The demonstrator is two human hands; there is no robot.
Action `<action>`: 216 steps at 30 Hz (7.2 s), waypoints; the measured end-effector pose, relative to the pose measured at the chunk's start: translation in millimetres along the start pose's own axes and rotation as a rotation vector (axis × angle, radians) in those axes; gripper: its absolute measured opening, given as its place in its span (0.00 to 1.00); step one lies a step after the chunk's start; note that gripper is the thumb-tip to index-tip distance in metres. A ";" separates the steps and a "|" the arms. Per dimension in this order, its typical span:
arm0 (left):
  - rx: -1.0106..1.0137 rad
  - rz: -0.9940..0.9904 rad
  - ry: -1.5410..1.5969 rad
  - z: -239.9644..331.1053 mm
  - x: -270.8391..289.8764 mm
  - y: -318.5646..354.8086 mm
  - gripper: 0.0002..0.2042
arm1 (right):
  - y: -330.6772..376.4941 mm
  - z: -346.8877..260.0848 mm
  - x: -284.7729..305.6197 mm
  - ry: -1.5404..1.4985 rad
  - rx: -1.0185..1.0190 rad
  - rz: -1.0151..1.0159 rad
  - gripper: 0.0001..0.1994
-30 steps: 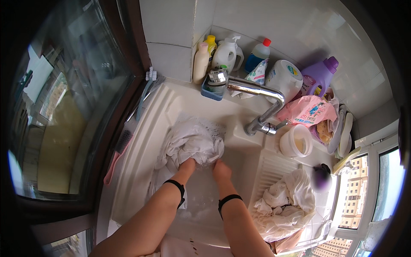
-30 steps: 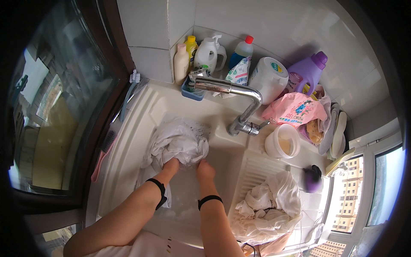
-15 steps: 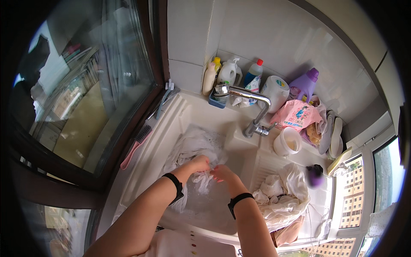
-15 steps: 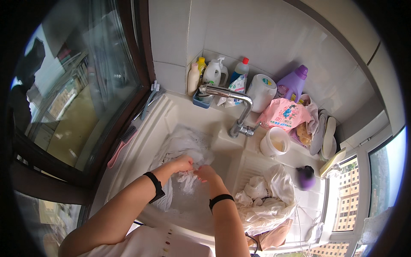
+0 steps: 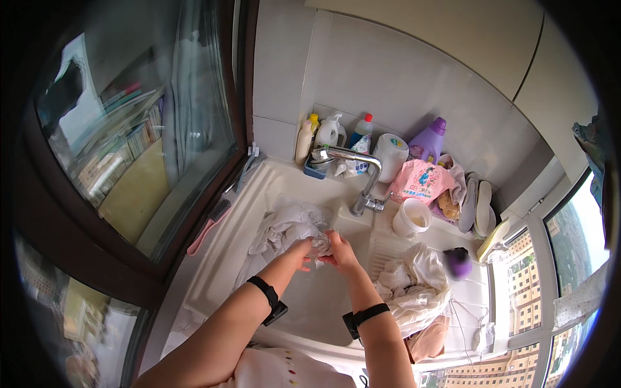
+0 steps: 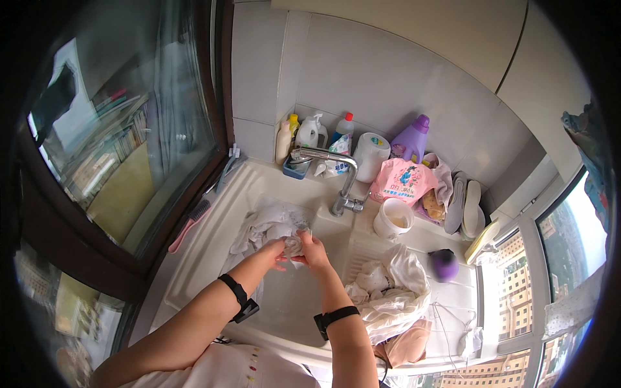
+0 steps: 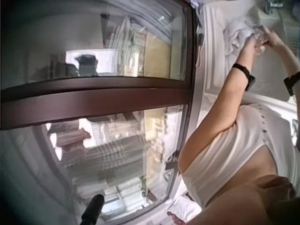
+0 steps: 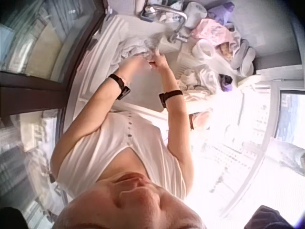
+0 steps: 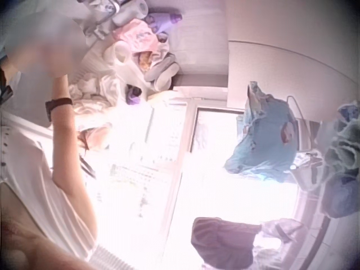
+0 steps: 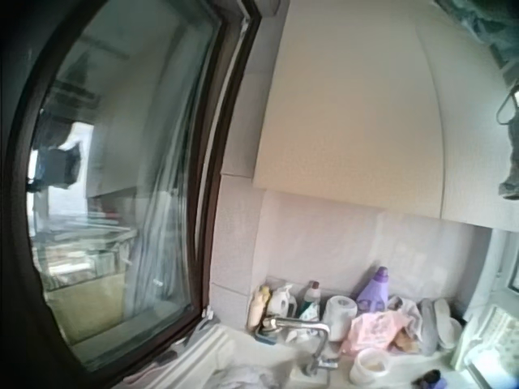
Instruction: The person washes white clothes by hand in a laundry sink, submerging them in water, scrubbing the fabric against itself, and wringing out the items one by one.
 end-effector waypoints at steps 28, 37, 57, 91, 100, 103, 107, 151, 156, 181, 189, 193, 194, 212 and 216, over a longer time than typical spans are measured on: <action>-0.143 -0.303 0.603 -41.2 14.5 -83.7 0.09 | -33.3 45.2 -13.6 0.932 -0.005 0.344 0.22; -0.009 -0.384 -0.660 -50.7 33.9 -66.5 0.28 | -70.8 118.9 65.7 0.729 -0.282 0.620 0.26; 0.279 -0.361 0.558 -79.1 55.6 -132.1 0.34 | -110.7 128.4 -17.5 0.820 0.016 0.121 0.29; 0.481 0.035 0.437 -78.2 123.2 -147.0 0.21 | -116.2 134.2 6.7 1.412 -0.264 0.447 0.32; 0.034 -0.162 0.592 -107.5 135.9 -185.8 0.25 | -67.1 84.8 -90.3 0.753 0.188 -0.097 0.23; 0.097 -0.216 0.517 -99.1 119.5 -168.6 0.22 | -54.5 84.3 -98.2 0.785 0.388 -0.148 0.21; 0.179 -0.363 0.267 -44.9 71.3 -125.4 0.18 | -69.8 66.4 -43.7 0.801 0.177 0.182 0.23; -0.511 0.194 -1.378 -41.8 110.1 -155.4 0.32 | -105.0 31.0 -28.8 1.781 0.371 0.211 0.16; -0.188 -0.215 -1.580 -49.7 78.8 -123.3 0.29 | -87.0 116.4 -38.0 1.487 -0.140 -0.288 0.20; -0.463 0.162 -1.607 -25.2 109.0 -91.8 0.50 | -50.6 141.4 -50.6 1.839 -0.089 -0.302 0.40; -0.455 0.245 -1.049 -52.7 124.8 -142.3 0.41 | -102.7 189.6 -10.3 2.010 -0.185 -0.310 0.35; -0.587 0.390 -0.938 -38.4 92.9 -171.4 0.35 | -131.0 254.6 48.9 1.926 0.034 -0.069 0.25; -0.518 0.370 -0.825 -43.5 113.3 -181.2 0.33 | -130.0 236.6 30.6 1.934 0.065 -0.103 0.25; -0.070 -0.191 -1.638 -29.2 133.7 -104.0 0.21 | -41.5 129.4 -58.1 1.361 0.104 -0.656 0.18; -0.280 -0.156 -0.489 34.8 127.7 -62.4 0.32 | -65.6 45.8 -21.2 1.112 0.274 -0.174 0.15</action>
Point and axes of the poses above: each hand's wrist, its own y-axis away from the middle knuckle, its own x-axis out of the back of the hand, z = x × y, the point moved 4 cm from there along -y, towards the middle knuckle, and after that the axes turned 3 degrees about y, right-handed, at the moved point
